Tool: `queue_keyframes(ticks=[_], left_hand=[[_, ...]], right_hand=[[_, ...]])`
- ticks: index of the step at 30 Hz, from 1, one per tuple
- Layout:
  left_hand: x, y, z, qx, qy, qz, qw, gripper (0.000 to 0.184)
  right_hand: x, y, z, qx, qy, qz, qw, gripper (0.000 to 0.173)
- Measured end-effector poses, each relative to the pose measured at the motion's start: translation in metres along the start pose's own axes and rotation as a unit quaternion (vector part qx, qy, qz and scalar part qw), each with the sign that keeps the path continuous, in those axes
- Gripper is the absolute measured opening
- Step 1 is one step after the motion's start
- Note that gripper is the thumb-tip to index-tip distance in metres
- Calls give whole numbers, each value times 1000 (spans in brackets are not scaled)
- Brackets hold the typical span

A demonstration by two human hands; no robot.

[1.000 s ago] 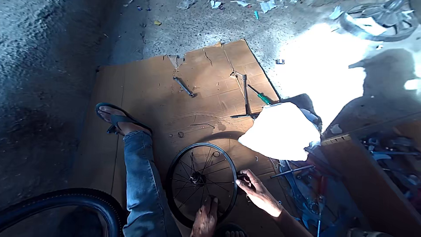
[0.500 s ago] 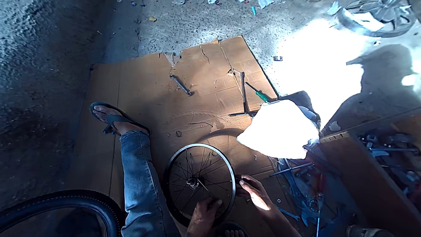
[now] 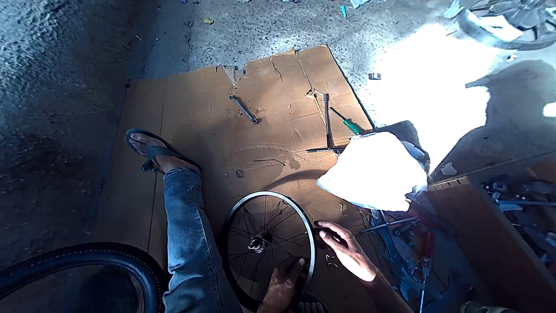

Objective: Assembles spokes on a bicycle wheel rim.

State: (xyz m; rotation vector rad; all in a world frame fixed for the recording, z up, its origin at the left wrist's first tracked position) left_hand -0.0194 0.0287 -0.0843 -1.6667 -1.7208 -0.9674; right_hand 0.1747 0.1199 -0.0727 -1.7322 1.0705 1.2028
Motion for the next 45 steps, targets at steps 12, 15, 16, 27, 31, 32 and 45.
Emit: queue_keyframes(ticks=[12, 15, 16, 27, 31, 32, 45], left_hand=[[3, 23, 10, 94, -13, -297, 950, 21], [6, 21, 8, 94, -10, -301, 949, 22], [7, 21, 7, 95, -12, -299, 949, 22], [13, 16, 7, 108, 29, -254, 961, 21], [13, 15, 7, 101, 11, -252, 962, 26], [13, 15, 7, 97, 10, -251, 963, 28], [10, 12, 11, 143, 82, -223, 961, 22]], right_hand=[[60, -1, -26, 53, -59, -577, 813, 16], [57, 6, -26, 62, -99, -615, 780, 14], [56, 8, -27, 66, -106, -625, 770, 13], [26, -6, -19, 104, -44, -358, 927, 19], [-4, 9, -26, 121, -122, -237, 956, 17], [-5, 14, -27, 127, -134, -257, 949, 16], [-4, 36, -33, 139, -183, -283, 931, 16]])
Point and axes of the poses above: each hand's wrist, its own z-axis towards the middle knuckle, its own y-axis out of the palm, x = y × z, the point moved 6 cm from there along z, towards the middle knuckle, and after that the axes turned 5 degrees about -z, right-handed, at the moved point
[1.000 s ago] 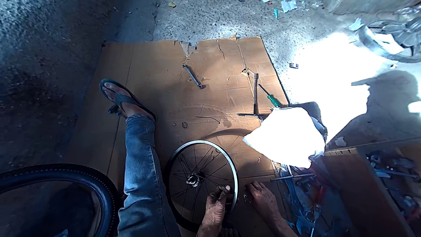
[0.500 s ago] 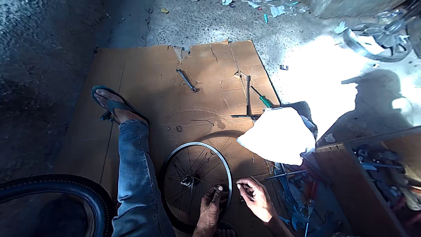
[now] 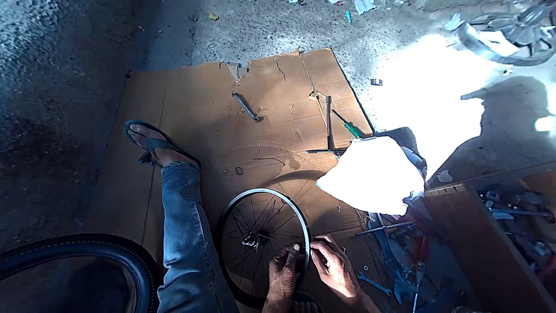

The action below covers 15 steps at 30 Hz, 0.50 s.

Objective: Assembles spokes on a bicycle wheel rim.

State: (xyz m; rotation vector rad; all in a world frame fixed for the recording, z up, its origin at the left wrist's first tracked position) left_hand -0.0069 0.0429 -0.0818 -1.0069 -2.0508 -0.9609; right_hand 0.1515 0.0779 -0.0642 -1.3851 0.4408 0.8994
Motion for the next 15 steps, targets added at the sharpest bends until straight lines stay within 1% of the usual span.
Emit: queue_keyframes(ticks=[5, 9, 15], left_hand=[[3, 5, 4, 5, 20, 31, 999, 22], [-2, 3, 5, 2, 20, 10, 1000, 22], [1, 3, 4, -3, 11, 3, 1000, 22]], right_hand=[[-2, -1, 5, -4, 11, 56, 998, 14], [-1, -1, 4, -6, 22, 71, 997, 14], [-1, 0, 2, -8, 64, 108, 992, 14]])
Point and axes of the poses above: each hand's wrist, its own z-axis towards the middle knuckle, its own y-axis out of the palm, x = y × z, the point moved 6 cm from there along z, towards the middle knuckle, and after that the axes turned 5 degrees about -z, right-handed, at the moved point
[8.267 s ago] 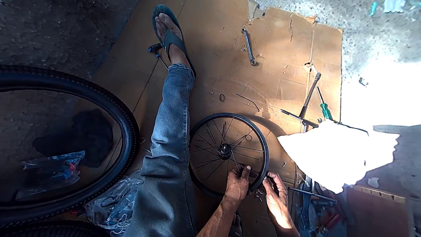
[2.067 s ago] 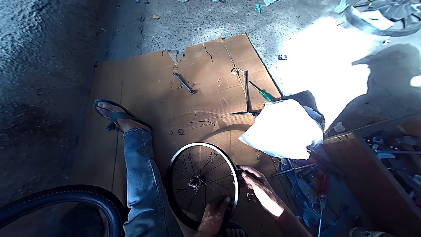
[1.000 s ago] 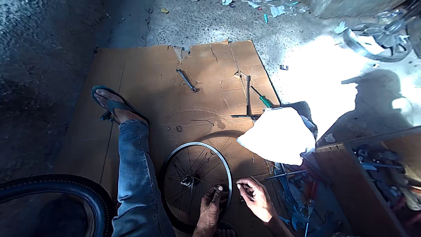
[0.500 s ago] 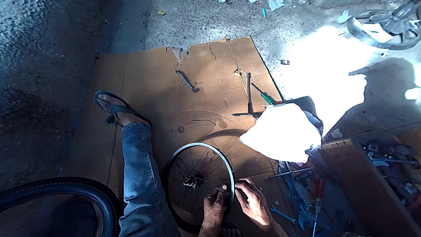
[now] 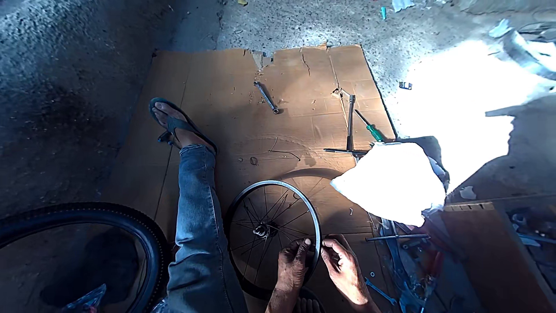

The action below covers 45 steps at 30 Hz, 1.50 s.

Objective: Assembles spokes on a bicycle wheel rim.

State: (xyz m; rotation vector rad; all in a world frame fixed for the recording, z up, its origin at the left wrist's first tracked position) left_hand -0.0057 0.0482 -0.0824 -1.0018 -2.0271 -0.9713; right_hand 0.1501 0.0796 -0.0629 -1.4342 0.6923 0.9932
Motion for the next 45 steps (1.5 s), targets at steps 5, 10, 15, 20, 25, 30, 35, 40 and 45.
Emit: queue_keyframes(ticks=[5, 10, 15, 20, 25, 30, 35, 40, 45], left_hand=[[2, 1, -1, 0, -15, -7, 1000, 21], [4, 0, -2, 2, -32, -5, 999, 21], [3, 0, -2, 1, -30, -5, 1000, 22], [8, 1, -4, -3, -31, -9, 999, 23], [9, 2, -6, -1, -49, -30, 998, 21], [35, -3, -1, -22, 3, 347, 938, 30], [81, 27, -14, -79, 333, 666, 663, 30], [78, 15, 14, -287, 226, 566, 739, 32], [71, 15, 27, -326, 128, 417, 839, 20]], right_hand=[[0, 0, 0, -3, 7, 23, 1000, 13], [-1, -2, 1, -19, 45, 96, 994, 12], [-1, -1, 1, -35, 62, 119, 990, 13], [-3, 0, 2, -40, 82, 137, 986, 12], [0, 1, 1, -18, 98, 167, 981, 12], [-7, 1, -4, -7, 73, 110, 991, 13], [-7, 1, -3, -12, 43, 106, 993, 11], [-17, 1, 0, -17, 38, 113, 993, 13], [-21, 0, 1, -32, 38, 120, 991, 13]])
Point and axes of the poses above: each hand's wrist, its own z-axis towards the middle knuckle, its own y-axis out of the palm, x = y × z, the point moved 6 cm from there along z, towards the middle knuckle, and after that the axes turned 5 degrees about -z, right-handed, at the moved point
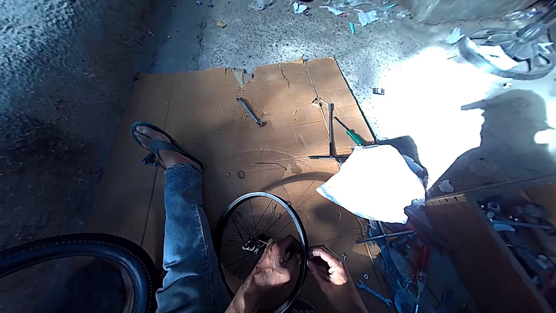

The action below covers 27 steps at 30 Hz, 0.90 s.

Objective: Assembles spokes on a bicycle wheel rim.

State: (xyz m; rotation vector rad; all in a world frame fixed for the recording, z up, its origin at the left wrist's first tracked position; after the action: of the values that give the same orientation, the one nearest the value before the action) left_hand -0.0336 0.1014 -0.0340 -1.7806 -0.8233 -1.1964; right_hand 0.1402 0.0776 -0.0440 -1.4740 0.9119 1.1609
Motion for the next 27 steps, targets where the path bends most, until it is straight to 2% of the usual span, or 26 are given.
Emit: queue_keyframes(ticks=[3, 6, 8, 10, 14, 21, 27], left_hand=[[1, -2, 1, -29, -11, -23, 999, 18], [1, -3, 4, -70, -48, -22, 996, 18], [4, -2, 7, -100, -75, 25, 992, 22], [8, -1, 9, -124, -88, 88, 984, 27], [12, 9, 9, -153, -76, 188, 967, 37], [8, 3, 8, -115, -43, 110, 986, 24], [16, 3, -3, -45, 20, 202, 978, 26]], right_hand=[[-3, 2, -1, 2, -21, -3, 1000, 12], [-9, 3, -3, 8, -83, -108, 991, 15], [-8, 2, -5, 6, -105, -181, 978, 17], [-2, 2, -6, -11, -79, -186, 979, 19], [5, 1, -8, -33, 2, -86, 996, 23], [10, 5, -8, -23, 41, -78, 996, 16], [9, 7, -6, 2, 0, -84, 996, 16]])
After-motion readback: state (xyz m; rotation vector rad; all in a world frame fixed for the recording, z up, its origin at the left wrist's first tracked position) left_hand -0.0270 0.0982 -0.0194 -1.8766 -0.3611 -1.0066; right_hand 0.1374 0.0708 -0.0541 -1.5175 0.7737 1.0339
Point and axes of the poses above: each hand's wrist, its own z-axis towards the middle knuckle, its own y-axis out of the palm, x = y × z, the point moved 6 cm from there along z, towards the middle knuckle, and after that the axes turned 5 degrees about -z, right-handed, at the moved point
